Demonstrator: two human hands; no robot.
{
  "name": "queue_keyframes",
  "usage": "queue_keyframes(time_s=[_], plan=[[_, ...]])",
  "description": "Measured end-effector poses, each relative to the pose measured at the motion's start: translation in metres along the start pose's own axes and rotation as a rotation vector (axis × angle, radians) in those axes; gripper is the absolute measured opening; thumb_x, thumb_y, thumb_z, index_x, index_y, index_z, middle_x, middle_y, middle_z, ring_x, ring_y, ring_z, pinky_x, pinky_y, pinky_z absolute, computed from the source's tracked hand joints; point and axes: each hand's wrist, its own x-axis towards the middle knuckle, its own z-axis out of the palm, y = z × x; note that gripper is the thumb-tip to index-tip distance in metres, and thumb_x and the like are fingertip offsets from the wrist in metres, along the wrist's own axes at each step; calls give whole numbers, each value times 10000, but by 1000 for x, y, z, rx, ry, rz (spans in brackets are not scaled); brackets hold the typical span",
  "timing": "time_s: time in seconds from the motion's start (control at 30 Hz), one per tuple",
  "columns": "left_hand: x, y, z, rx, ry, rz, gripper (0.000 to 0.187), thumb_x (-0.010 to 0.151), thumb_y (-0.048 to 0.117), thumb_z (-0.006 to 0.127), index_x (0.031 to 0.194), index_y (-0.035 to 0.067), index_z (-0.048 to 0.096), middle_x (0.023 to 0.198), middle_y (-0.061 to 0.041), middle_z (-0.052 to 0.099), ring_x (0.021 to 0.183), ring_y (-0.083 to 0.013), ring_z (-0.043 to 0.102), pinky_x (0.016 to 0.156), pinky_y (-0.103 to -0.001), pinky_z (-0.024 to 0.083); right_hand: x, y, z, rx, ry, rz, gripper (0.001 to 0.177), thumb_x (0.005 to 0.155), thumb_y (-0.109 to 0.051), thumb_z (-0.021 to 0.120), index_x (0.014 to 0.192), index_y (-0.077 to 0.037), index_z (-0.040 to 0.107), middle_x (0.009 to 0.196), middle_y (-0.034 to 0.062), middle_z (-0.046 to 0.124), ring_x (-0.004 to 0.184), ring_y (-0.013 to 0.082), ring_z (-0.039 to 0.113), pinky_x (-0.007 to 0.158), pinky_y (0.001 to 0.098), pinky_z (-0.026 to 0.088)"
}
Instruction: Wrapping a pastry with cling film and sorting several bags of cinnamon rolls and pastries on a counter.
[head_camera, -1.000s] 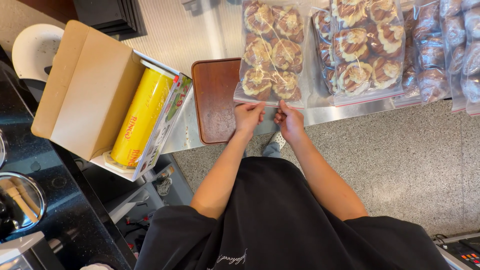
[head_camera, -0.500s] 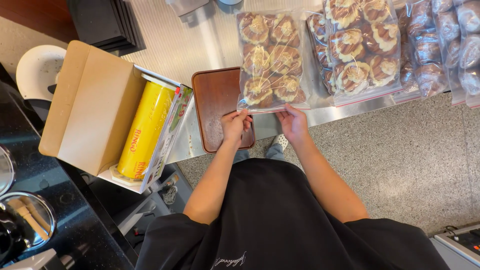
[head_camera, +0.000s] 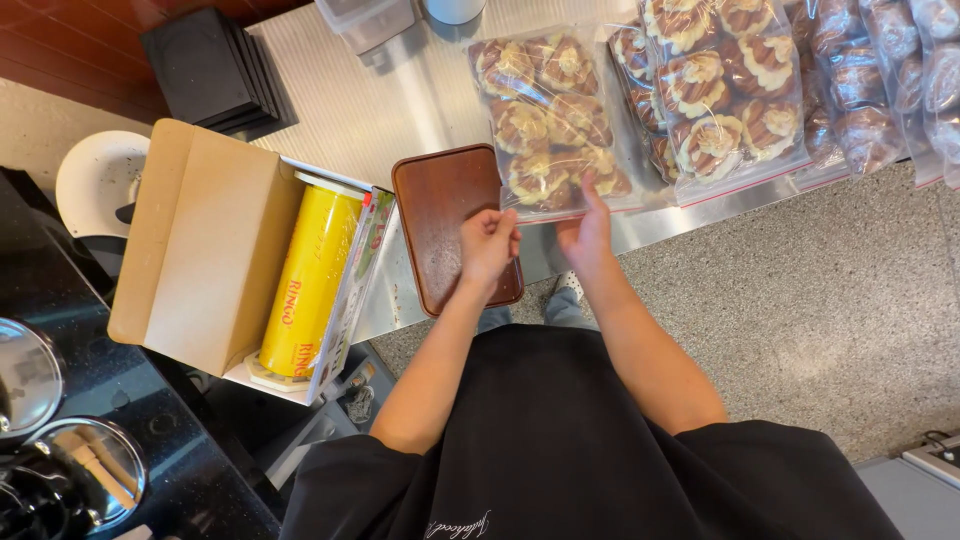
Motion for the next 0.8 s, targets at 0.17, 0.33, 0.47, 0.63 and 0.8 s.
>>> queue_keyframes(time_s=[0.17, 0.33, 0.47, 0.63, 0.8], plan=[[-28, 28, 30, -47, -112, 96, 237, 1006, 156, 680, 834, 32, 575, 676, -27, 618, 508, -65, 512, 444, -229, 380, -20, -45, 32, -68, 55, -133, 422, 955, -205, 724, 1285, -2, 558, 1221, 159, 672, 1144, 298, 677, 1056, 469, 553], [-67, 44, 55, -19, -207, 263, 230, 1029, 142, 673, 852, 45, 563, 702, 5, 602, 586, -30, 530, 496, -209, 390, -85, -96, 106, -318, 54, -245, 332, 953, -138, 704, 1232, -16, 573, 1151, 120, 690, 1038, 257, 727, 929, 445, 624], [-104, 47, 47, 12, -334, 314, 211, 1053, 160, 657, 909, 16, 601, 745, -9, 610, 635, -42, 551, 542, -212, 421, -128, -118, 128, -498, 38, -249, 281, 976, -107, 681, 1217, 20, 615, 1113, 118, 725, 985, 247, 747, 855, 423, 655], [-80, 10, 14, -287, -615, -83, 470, 1081, 432, 570, 1055, -31, 640, 886, -131, 667, 754, -209, 656, 597, -320, 513, -165, -128, 123, -653, 83, -286, 304, 960, -73, 690, 1230, 52, 627, 1141, 137, 733, 1008, 245, 751, 859, 411, 653], [-40, 16, 44, -891, -441, -670, 822, 953, 652, 499, 1426, -20, 500, 1383, -215, 611, 1272, -367, 589, 1042, -497, 490, -195, -123, 100, -653, 120, -248, 355, 936, -89, 690, 1255, 45, 610, 1169, 128, 732, 1011, 233, 745, 854, 399, 645]])
